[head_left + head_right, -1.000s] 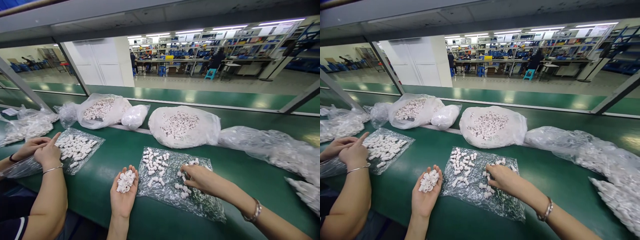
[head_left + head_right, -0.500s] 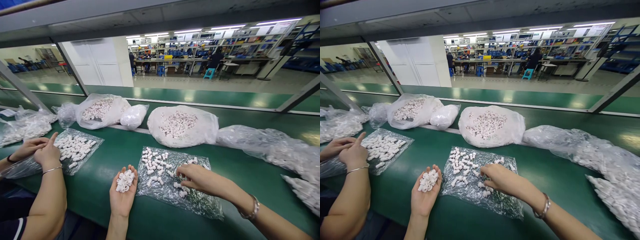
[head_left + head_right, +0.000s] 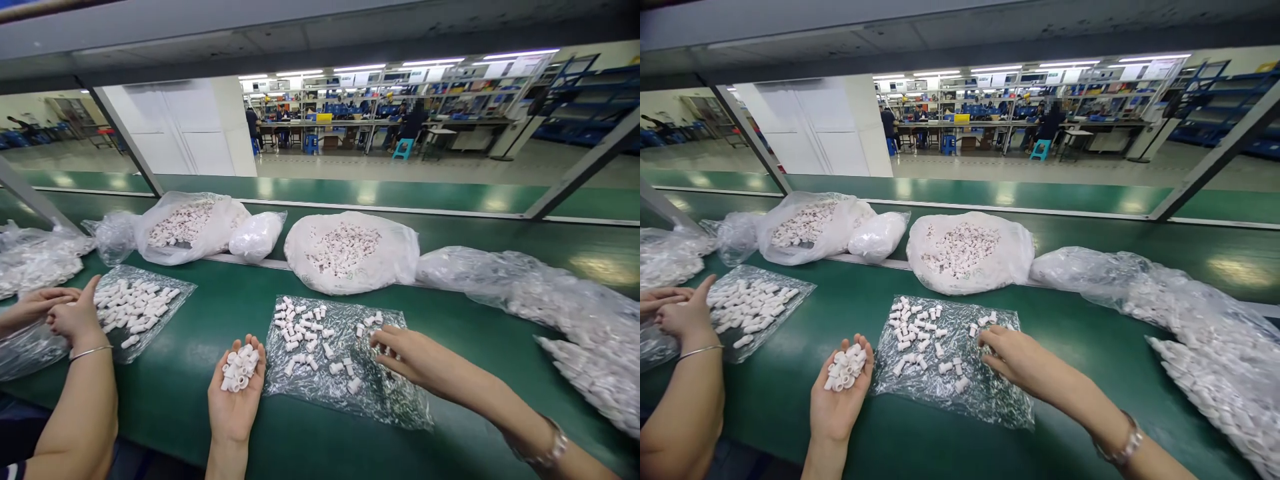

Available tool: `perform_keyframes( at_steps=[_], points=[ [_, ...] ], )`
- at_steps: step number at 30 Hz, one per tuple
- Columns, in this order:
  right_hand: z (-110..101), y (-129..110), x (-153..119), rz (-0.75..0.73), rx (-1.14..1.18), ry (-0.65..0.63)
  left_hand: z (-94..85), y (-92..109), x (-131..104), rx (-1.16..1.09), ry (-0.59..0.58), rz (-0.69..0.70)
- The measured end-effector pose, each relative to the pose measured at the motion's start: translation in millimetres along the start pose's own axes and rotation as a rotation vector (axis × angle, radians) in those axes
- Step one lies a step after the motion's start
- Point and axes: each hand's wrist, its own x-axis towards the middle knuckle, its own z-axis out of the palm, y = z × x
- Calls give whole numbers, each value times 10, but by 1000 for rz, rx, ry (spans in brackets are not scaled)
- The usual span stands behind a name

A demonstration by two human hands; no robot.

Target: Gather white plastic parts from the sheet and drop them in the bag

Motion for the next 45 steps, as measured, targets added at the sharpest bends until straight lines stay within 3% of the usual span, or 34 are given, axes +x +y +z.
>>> perform_keyframes(
  at_steps=[4,8,11,15,17,20,24,31,36,40,45],
  points=[
    [287,101,-326,158,67,8,-3,-18,-1,6,10,-9],
    [501,-81,-309,84,176,68,13,-38,-37,20,24,-19],
    [441,-73,-162,106,116,173,56,-74,-95,24,28,-29],
    [301,128,103,156,-164,366,151,-217,-179,11,20,-62],
    [264,197,226,124,-231,385,199,-320,-211,9,17,-98],
    [202,249,318,59,-135,353,249,-461,-246,16,26,-159],
    [65,351,247,104,-12,409,273,-575,-285,34,31,-200],
    [4,484,96,121,34,348,319,-736,-330,75,40,-253],
    [18,599,-68,269,81,392,353,-840,-362,96,59,-274],
    [116,492,-151,235,137,296,470,-1027,-395,103,37,-328],
    [209,46,-138,44,179,443,641,-1347,-398,111,23,-448]
  ],
)
